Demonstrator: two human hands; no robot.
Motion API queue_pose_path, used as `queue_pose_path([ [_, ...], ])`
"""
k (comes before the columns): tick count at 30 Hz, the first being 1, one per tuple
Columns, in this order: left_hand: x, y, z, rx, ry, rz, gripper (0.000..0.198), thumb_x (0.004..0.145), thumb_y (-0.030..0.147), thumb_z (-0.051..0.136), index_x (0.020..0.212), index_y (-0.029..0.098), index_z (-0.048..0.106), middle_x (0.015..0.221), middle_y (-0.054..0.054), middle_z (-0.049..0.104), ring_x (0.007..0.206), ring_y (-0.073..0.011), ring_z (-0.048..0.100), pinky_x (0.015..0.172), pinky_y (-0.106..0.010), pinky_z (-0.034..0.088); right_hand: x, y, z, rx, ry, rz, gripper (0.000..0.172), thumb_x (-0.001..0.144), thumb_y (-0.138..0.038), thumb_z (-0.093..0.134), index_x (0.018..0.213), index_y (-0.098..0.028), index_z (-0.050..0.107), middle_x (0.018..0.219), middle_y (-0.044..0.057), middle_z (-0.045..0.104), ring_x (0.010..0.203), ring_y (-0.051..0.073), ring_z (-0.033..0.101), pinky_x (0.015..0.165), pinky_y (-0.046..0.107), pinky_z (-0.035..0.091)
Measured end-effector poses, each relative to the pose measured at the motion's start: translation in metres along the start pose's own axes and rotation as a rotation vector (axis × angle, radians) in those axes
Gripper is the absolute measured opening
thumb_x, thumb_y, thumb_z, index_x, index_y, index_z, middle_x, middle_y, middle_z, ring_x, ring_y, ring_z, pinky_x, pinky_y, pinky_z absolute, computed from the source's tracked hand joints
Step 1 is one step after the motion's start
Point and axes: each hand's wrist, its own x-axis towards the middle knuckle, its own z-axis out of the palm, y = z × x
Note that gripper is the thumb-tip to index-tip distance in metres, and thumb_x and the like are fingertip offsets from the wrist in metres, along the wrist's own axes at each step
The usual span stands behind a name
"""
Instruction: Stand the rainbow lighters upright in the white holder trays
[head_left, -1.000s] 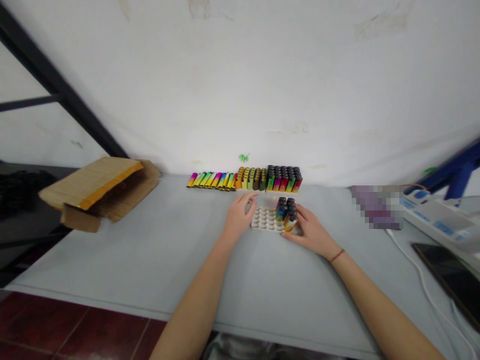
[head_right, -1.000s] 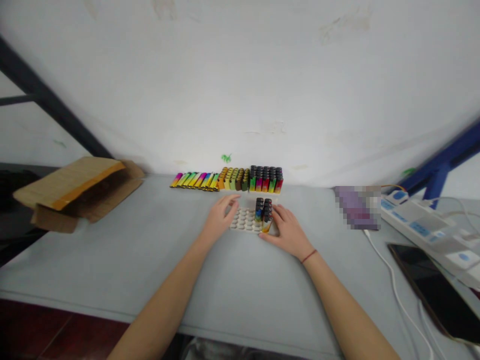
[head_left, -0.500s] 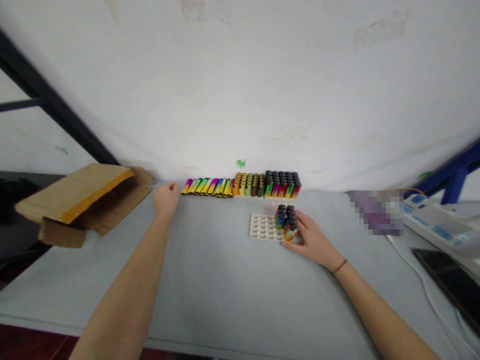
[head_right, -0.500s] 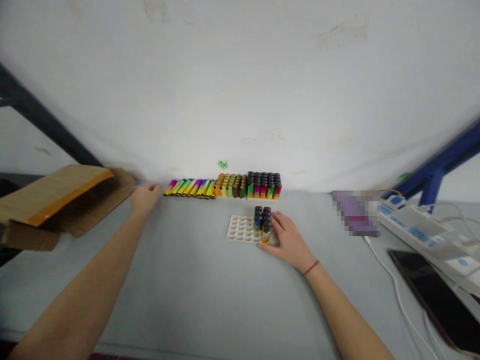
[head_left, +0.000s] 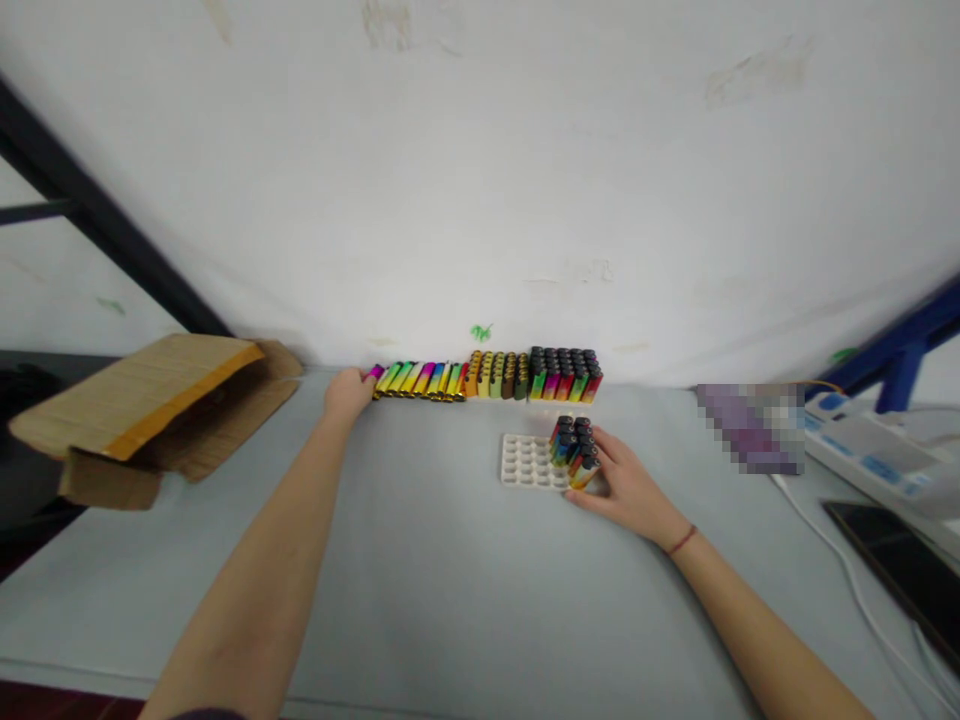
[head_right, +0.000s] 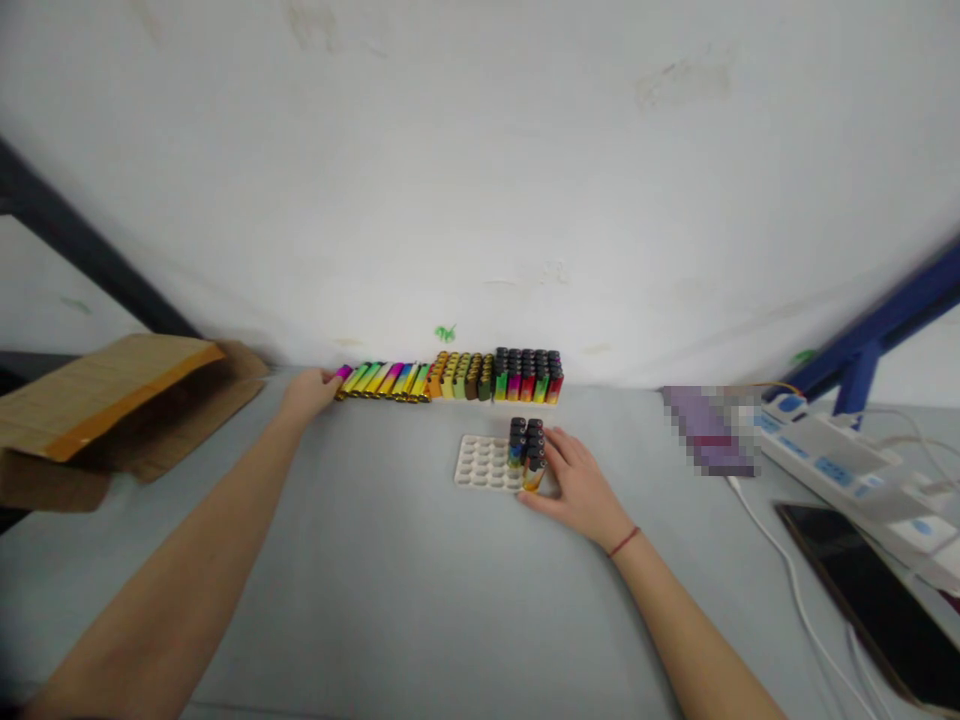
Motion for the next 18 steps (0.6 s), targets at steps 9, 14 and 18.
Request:
queue_pose_path([
  [9,-0.06,0.041,0.013,-0.761,0.086,0.045,0.024,0.091,0.029,0.041,0.097,0.016,0.061,0.061,0.001,0.055,0.061,-0.0181,0.057,0.061,-0.028,0.045,0.001,0.002,0.003,0.017,0.014,-0.006,0.077,0.084,-0.068,0.059,0.139,-0.014,0.052,0.144,0.022,0.053,0.134,0.038,0.049,0.112,0.058,0.042],
  [14,-0.117,0.092,0.02,-1.222,-0.188,0.231,0.023,0.086,0.041,0.06,0.088,0.02,0.05,0.058,0.008,0.046,0.048,-0.008,0.045,0.05,-0.02,0.036,0.001,0.003,0.005,0.014,0.024,-0.002,0.078,0.084,-0.068,0.059,0.14,-0.015,0.052,0.144,0.022,0.054,0.134,0.038,0.049,0.112,0.058,0.041],
  [18,-0.155,0.123,0.023,-1.387,-0.375,0.339,0.037,0.079,0.048,0.068,0.088,0.022,0.044,0.075,0.006,0.056,0.048,-0.006,0.053,0.051,-0.022,0.043,0.002,0.003,0.004,0.013,0.025,-0.008,0.078,0.084,-0.069,0.059,0.138,-0.014,0.053,0.143,0.022,0.054,0.133,0.038,0.05,0.111,0.057,0.042],
])
